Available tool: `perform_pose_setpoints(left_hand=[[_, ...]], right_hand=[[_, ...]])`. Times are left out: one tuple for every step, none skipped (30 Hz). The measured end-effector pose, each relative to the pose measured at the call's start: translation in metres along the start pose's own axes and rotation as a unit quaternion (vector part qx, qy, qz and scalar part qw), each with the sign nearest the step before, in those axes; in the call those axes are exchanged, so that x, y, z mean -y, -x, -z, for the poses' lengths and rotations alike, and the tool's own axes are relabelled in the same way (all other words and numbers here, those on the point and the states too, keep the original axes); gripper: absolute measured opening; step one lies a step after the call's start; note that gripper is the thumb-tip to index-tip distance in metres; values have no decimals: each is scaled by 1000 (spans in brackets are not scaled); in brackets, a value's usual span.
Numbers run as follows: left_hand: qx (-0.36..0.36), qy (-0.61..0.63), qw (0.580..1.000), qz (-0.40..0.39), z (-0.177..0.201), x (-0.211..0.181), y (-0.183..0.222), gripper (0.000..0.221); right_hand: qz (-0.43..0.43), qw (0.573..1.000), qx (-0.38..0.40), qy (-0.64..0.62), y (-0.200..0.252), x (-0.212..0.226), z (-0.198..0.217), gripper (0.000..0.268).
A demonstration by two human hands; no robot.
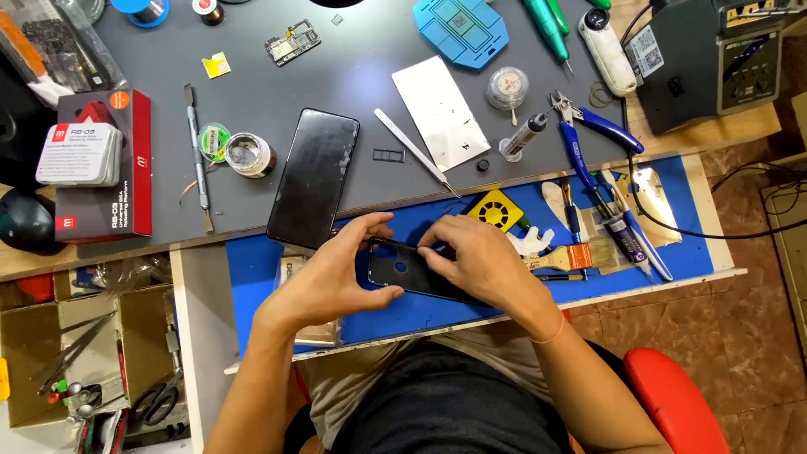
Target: Disassembling, cleaning, and inspecting a smartphone at a repair bench.
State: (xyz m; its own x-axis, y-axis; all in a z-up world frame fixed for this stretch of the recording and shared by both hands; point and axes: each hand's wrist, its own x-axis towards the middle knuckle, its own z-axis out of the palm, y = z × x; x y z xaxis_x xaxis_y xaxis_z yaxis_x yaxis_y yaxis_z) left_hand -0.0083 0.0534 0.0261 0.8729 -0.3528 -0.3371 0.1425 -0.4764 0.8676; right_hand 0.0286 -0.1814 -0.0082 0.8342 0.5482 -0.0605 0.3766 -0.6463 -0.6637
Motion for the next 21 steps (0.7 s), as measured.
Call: perform_pose_setpoints(left_hand=[[-1, 0, 1000, 1, 1, -1, 1, 98], [-4, 7, 1000, -4, 1, -2, 2, 99], [-7, 15, 1000, -8, 2, -3, 3, 99], [-8, 15, 1000, -8, 2, -3, 3, 99], [-8, 15, 1000, -4, 2, -2, 3, 100], [-7, 14, 1000, 0, 2, -2, 3, 101], [-7, 15, 1000, 0, 3, -3, 3, 101], [-7, 16, 1000, 1, 3, -4, 3, 101], [-6, 17, 1000, 1, 3, -5, 3, 100], [-6, 17, 1000, 1, 2, -6, 3, 100], [-6, 15, 1000, 1, 2, -6, 3, 100], [-7, 12, 1000, 1, 2, -6, 3, 101], [-8, 12, 1000, 0, 2, -7, 3, 101], [-9, 9, 1000, 0, 2, -7, 3, 100], [-10, 6, 1000, -1, 2, -7, 3, 100], [-10, 6, 1000, -1, 2, -8, 3, 100], [-10, 6, 1000, 2, 1, -8, 3, 100], [-11, 7, 1000, 6, 1, -8, 3, 100], [-12, 7, 1000, 6, 1, -9, 4, 100], [-13, 5, 1000, 4, 1, -9, 4, 100], [-15, 4, 1000, 2, 1, -10, 4, 100]], right_hand=[[1, 1000, 1, 0, -3, 0, -4, 9], [7, 1000, 3, 8, -7, 1, -7, 9], [12, 1000, 5, 15, -10, 1, -11, 10], [13, 1000, 6, 16, -11, -3, -16, 10], [24, 999, -3, 31, -12, -6, -21, 10], [33, 998, -12, 46, -13, -10, -26, 11], [33, 998, -11, 46, -13, -10, -27, 11], [27, 998, -11, 47, -13, -11, -29, 11], [21, 999, -12, 48, -12, -11, -30, 11], [21, 999, -12, 48, -13, -13, -30, 11], [19, 999, -14, 46, -13, -14, -31, 10], [18, 999, -16, 43, -14, -15, -32, 10], [18, 999, -16, 44, -14, -15, -32, 10], [12, 999, -15, 38, -14, -16, -33, 11], [5, 999, -14, 32, -14, -16, -34, 12], [5, 999, -14, 32, -15, -14, -32, 12], [-7, 1000, -5, 22, -15, -12, -30, 12], [-19, 1000, 3, 11, -16, -10, -28, 13], [-19, 1000, 4, 11, -16, -8, -26, 13], [-38, 999, 15, -5, -17, -7, -23, 12], [-57, 998, 26, -20, -18, -5, -20, 11]])
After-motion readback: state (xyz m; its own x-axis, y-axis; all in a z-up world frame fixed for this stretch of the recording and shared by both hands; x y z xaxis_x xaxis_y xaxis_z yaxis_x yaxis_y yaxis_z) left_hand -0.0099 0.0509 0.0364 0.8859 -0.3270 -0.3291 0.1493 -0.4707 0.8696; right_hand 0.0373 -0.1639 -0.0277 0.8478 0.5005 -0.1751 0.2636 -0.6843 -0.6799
